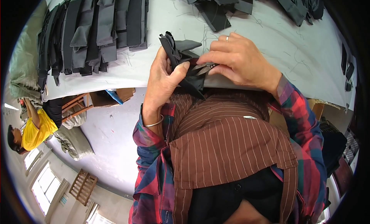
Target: Trim excess material and threads from black fabric components using a hand-held clipper.
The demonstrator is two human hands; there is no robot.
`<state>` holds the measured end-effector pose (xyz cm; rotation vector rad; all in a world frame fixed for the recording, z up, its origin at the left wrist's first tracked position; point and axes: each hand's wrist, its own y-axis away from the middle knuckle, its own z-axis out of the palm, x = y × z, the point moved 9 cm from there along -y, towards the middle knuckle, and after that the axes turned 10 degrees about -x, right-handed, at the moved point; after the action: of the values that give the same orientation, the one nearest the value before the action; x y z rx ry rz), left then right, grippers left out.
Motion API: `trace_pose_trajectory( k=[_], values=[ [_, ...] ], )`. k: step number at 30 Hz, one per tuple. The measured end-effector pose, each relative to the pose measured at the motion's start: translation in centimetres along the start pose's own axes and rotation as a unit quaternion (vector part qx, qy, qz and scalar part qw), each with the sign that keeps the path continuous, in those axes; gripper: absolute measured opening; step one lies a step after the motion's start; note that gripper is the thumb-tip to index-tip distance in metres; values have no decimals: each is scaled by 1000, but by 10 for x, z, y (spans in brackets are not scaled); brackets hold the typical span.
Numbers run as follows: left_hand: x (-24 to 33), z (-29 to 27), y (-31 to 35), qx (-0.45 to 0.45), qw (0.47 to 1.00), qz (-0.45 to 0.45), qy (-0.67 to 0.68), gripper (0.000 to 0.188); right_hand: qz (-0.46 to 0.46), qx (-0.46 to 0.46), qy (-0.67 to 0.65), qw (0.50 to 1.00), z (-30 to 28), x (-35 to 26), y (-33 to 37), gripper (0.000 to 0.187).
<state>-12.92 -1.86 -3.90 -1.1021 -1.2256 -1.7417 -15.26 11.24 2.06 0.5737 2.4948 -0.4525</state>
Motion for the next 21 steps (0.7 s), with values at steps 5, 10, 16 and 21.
trace_pose_trajectory(
  k=[5, 10, 16, 21],
  values=[
    [1, 0, 1, -2, 1000, -5, 18, 44, 22, 56, 54, 997, 13, -9, 6, 25],
    [2, 2, 1, -12, 999, -7, 32, 44, 39, 85, 101, 990, 19, -14, 12, 26],
    [2, 0, 3, -4, 1000, 1, 31, 43, 41, 85, 117, 989, 23, -19, 12, 23],
    [-1, -2, 3, -7, 1000, -2, 28, 43, 52, 83, 99, 990, 25, -17, 13, 20]
  ],
)
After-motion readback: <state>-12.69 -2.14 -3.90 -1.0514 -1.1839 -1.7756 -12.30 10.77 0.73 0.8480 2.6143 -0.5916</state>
